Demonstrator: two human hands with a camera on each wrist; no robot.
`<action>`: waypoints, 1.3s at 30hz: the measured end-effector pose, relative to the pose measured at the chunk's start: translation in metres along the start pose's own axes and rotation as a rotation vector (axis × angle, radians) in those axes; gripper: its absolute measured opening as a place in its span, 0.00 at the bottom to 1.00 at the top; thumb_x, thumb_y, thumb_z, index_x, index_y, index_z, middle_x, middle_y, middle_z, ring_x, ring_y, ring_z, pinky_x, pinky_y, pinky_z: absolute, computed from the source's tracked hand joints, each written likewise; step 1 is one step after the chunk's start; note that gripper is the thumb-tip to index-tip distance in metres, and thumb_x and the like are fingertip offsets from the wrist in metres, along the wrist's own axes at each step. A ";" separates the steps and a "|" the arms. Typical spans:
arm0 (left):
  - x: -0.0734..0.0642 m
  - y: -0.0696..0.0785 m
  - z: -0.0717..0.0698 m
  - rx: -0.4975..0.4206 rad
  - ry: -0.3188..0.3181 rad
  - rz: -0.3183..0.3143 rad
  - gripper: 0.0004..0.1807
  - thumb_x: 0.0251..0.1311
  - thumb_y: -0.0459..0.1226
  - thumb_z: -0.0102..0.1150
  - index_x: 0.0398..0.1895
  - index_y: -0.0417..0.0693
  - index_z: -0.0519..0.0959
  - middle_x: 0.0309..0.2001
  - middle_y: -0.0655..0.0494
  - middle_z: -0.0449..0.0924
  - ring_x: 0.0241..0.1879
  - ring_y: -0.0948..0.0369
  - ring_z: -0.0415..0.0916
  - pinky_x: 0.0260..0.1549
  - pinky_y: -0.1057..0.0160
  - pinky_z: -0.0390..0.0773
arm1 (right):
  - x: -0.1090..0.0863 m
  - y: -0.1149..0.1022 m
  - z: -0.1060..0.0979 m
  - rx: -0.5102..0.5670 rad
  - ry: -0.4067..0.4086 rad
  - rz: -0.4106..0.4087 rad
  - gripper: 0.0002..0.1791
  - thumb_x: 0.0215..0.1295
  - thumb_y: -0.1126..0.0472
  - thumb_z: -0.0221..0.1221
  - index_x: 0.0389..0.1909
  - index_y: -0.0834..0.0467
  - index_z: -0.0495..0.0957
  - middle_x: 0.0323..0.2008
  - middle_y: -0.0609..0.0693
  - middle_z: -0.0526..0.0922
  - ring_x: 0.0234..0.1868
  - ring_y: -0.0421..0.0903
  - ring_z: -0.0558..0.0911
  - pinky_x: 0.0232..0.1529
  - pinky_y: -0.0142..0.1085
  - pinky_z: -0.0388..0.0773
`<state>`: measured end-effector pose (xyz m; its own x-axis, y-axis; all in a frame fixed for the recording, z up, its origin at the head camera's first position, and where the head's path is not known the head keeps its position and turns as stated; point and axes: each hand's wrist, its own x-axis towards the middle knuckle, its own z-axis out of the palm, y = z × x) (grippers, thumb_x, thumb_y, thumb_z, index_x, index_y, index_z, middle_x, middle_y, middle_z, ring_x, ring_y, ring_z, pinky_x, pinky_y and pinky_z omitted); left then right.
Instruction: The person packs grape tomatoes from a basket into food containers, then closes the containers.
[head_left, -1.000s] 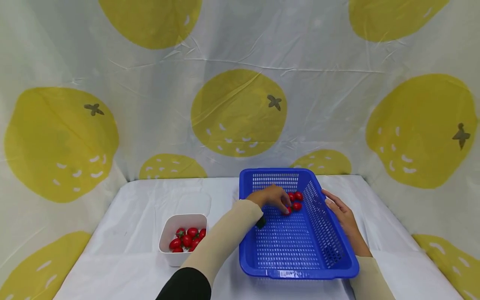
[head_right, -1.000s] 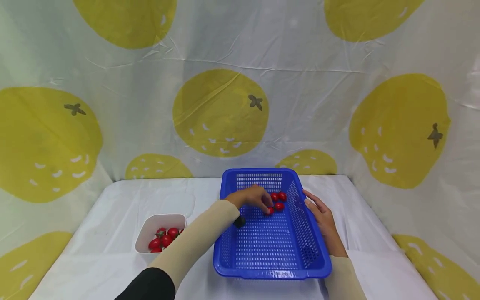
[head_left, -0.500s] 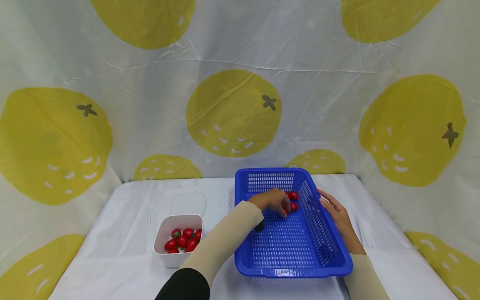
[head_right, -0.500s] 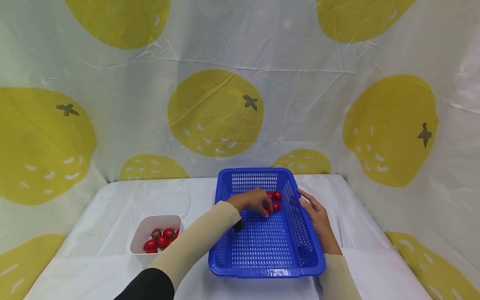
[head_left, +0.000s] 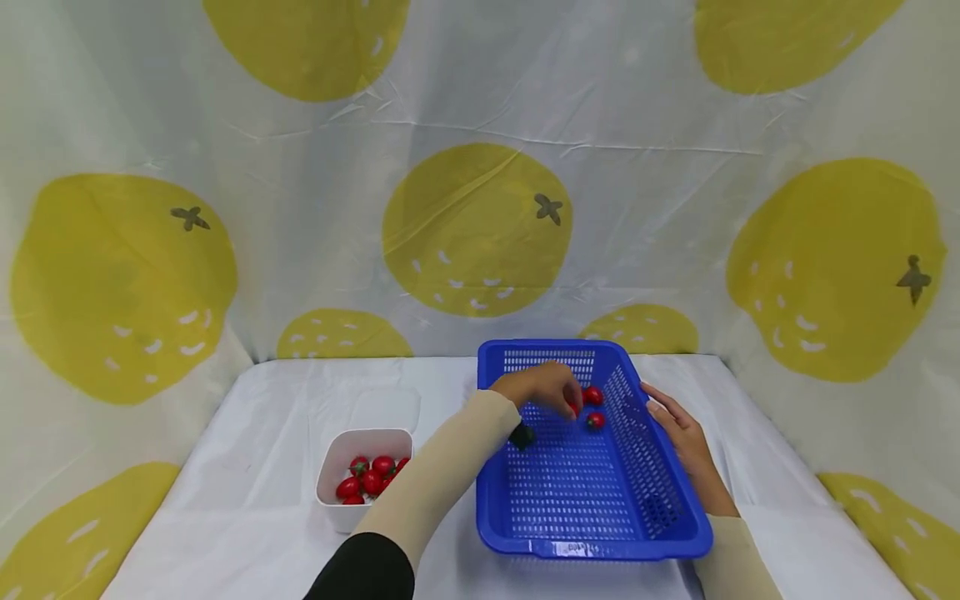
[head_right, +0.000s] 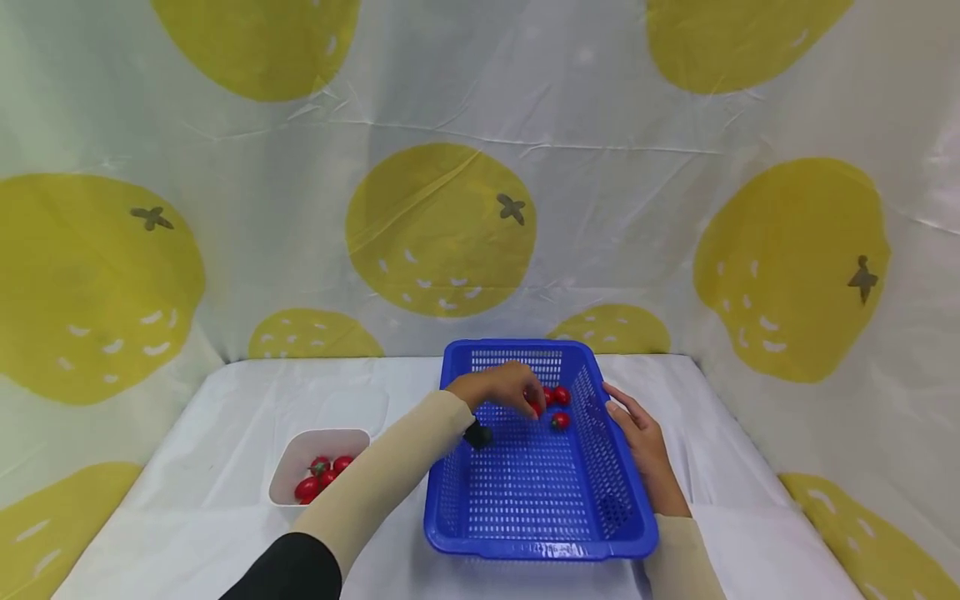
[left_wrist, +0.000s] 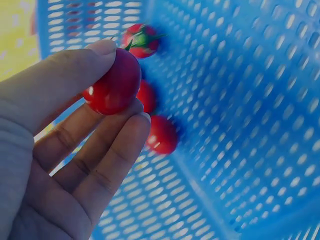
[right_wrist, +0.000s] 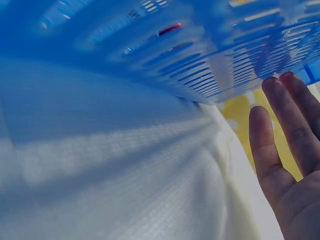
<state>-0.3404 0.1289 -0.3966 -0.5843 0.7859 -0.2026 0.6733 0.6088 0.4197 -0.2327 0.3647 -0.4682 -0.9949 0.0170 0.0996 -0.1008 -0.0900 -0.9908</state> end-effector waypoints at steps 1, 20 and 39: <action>-0.003 -0.001 -0.004 0.004 0.008 0.010 0.09 0.55 0.39 0.69 0.39 0.48 0.86 0.36 0.62 0.83 0.36 0.69 0.77 0.37 0.76 0.75 | 0.000 0.000 0.000 -0.001 -0.002 0.001 0.27 0.74 0.55 0.50 0.71 0.57 0.62 0.47 0.36 0.82 0.40 0.39 0.84 0.36 0.34 0.83; -0.081 -0.015 -0.054 -0.081 0.142 0.158 0.12 0.56 0.38 0.69 0.44 0.47 0.86 0.37 0.61 0.84 0.34 0.70 0.80 0.36 0.73 0.78 | -0.002 0.000 -0.006 0.008 0.015 0.018 0.27 0.74 0.55 0.50 0.71 0.54 0.62 0.46 0.35 0.82 0.40 0.37 0.84 0.36 0.33 0.82; -0.201 -0.020 -0.063 -0.099 0.204 0.209 0.12 0.57 0.35 0.66 0.45 0.44 0.85 0.39 0.59 0.81 0.37 0.68 0.80 0.41 0.71 0.79 | -0.001 0.003 -0.006 0.023 -0.022 0.017 0.27 0.75 0.56 0.48 0.72 0.55 0.60 0.46 0.37 0.83 0.40 0.39 0.84 0.35 0.35 0.83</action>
<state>-0.2645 -0.0483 -0.3084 -0.5233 0.8488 0.0748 0.7468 0.4146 0.5199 -0.2321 0.3707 -0.4721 -0.9964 -0.0067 0.0850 -0.0837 -0.1126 -0.9901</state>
